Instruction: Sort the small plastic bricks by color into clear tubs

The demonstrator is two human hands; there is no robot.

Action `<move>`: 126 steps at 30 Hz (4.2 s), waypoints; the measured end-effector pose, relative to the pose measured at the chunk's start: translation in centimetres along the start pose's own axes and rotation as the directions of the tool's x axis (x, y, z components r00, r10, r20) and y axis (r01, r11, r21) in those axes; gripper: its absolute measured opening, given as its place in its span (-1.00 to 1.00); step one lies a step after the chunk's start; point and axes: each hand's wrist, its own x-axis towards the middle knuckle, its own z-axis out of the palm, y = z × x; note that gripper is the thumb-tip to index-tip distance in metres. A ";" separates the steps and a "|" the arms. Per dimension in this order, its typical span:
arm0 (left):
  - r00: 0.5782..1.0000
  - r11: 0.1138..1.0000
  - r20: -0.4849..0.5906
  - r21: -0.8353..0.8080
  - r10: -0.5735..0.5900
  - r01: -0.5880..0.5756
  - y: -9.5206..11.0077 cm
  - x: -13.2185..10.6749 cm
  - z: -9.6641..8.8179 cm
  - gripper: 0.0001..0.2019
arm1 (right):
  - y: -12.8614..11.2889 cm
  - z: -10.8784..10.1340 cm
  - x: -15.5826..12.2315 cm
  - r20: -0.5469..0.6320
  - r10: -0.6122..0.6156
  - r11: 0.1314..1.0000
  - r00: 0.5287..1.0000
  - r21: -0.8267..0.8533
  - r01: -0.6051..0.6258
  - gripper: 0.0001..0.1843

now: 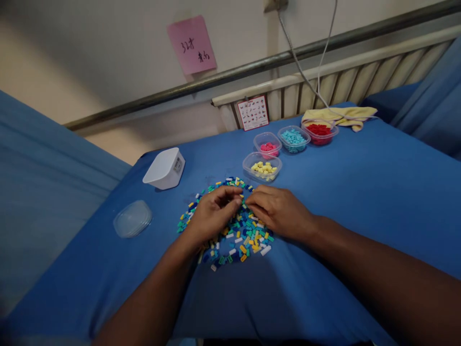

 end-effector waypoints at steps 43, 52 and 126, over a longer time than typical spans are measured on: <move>0.994 0.557 -0.071 0.824 -0.087 0.107 -0.6 5.6 -3.5 -0.80 | 1.7 0.2 -0.2 -0.024 0.105 0.990 0.994 0.102 -0.102 -0.86; 0.994 0.989 -0.104 -0.145 -0.024 0.009 0.9 1.3 0.4 -0.79 | -0.6 1.5 0.2 -0.073 0.456 0.768 0.887 0.536 -0.351 -0.83; 0.977 0.859 0.004 -0.475 -0.215 0.191 -0.5 1.9 1.2 -0.65 | 0.8 1.1 -0.9 -0.053 0.291 0.922 0.955 0.281 -0.266 -0.73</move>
